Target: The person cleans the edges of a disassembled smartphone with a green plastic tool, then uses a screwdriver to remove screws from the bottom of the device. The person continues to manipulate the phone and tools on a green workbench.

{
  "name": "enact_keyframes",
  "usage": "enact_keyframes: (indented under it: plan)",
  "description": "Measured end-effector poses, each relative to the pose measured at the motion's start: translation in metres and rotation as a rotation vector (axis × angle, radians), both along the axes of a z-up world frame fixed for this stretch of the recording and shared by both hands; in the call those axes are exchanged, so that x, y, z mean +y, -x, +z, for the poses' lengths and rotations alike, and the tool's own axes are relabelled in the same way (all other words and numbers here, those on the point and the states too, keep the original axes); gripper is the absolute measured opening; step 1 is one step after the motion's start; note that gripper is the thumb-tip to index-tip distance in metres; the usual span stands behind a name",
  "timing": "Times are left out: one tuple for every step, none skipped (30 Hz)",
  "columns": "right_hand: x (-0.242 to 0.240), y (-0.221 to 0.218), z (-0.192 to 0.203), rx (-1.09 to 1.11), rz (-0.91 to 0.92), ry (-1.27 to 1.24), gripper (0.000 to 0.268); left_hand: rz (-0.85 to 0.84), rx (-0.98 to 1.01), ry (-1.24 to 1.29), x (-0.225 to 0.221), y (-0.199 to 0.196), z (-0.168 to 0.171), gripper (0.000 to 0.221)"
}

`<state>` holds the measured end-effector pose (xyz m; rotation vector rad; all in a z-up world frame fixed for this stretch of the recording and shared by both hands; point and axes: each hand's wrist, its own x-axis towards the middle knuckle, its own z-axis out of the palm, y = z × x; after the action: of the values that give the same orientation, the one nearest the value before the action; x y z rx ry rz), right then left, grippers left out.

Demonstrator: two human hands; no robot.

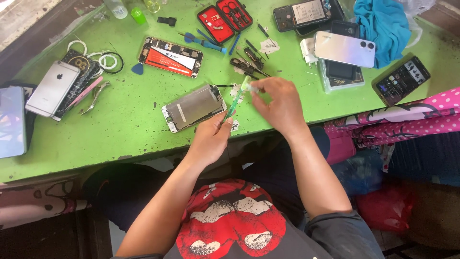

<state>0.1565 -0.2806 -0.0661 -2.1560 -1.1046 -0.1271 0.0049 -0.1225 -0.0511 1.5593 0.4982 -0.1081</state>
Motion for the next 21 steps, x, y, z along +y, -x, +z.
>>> enact_keyframes:
  plan:
    - [-0.001,0.001,-0.004,-0.001,0.002,-0.001,0.013,0.002,-0.001,-0.001,-0.001,0.0,0.0,0.039]
    - [-0.002,0.003,-0.009,-0.059,0.011,-0.032,0.013,0.001,0.018,-0.025,-0.002,0.001,-0.001,0.04]
    - [-0.005,0.005,-0.014,-0.117,0.019,-0.062,0.014,0.0,0.037,-0.05,-0.003,0.001,-0.002,0.04]
    - [-0.007,0.006,-0.016,-0.117,0.015,-0.063,0.014,-0.004,0.036,-0.051,-0.005,0.003,0.009,0.04]
    - [-0.01,0.007,-0.017,-0.023,0.002,-0.141,0.018,-0.025,0.044,-0.115,-0.007,0.005,0.021,0.045]
    - [-0.013,0.008,-0.018,0.069,-0.012,-0.219,0.023,-0.046,0.05,-0.179,-0.008,0.007,0.033,0.052]
    - [-0.016,0.009,-0.017,0.067,-0.015,-0.22,0.023,-0.049,0.048,-0.181,-0.01,0.006,0.033,0.052]
    - [-0.019,0.009,-0.016,0.14,-0.042,-0.289,0.022,-0.053,0.068,-0.222,-0.011,0.005,0.033,0.049]
    - [-0.021,0.01,-0.015,0.213,-0.068,-0.358,0.022,-0.056,0.088,-0.264,-0.012,0.004,0.033,0.046]
    - [-0.025,0.011,-0.013,0.214,-0.068,-0.358,0.022,-0.056,0.09,-0.264,-0.013,0.003,0.035,0.046]
    - [-0.029,0.011,-0.012,0.253,-0.115,-0.384,0.022,-0.107,0.084,-0.4,-0.014,0.002,0.037,0.042]
    - [-0.033,0.012,-0.01,0.292,-0.165,-0.412,0.022,-0.16,0.078,-0.536,-0.014,0.0,0.039,0.039]
    - [-0.035,0.011,-0.014,0.294,-0.168,-0.413,0.022,-0.162,0.08,-0.537,-0.013,0.001,0.019,0.039]
    - [-0.037,0.009,-0.018,0.322,-0.192,-0.455,0.022,-0.132,-0.074,-0.77,-0.012,0.0,-0.001,0.031]
    - [-0.04,0.007,-0.022,0.349,-0.216,-0.497,0.022,-0.1,-0.234,-0.999,-0.01,0.0,-0.021,0.024]
    - [-0.04,0.007,-0.023,0.348,-0.222,-0.5,0.022,-0.106,-0.237,-1.0,-0.008,0.0,-0.025,0.024]
    - [-0.039,0.007,-0.024,0.349,-0.223,-0.508,0.021,-0.093,-0.295,-1.121,-0.005,0.0,-0.029,0.021]
    - [-0.039,0.008,-0.025,0.351,-0.224,-0.515,0.021,-0.08,-0.353,-1.241,-0.003,0.0,-0.033,0.018]
    - [-0.041,0.007,-0.026,0.351,-0.229,-0.517,0.021,-0.086,-0.355,-1.241,-0.001,0.0,-0.035,0.018]
    - [-0.041,0.006,-0.027,0.348,-0.221,-0.516,0.021,-0.084,-0.386,-1.326,0.001,0.001,-0.037,0.017]
    - [-0.041,0.006,-0.028,0.345,-0.213,-0.515,0.021,-0.083,-0.416,-1.412,0.004,0.002,-0.039,0.016]
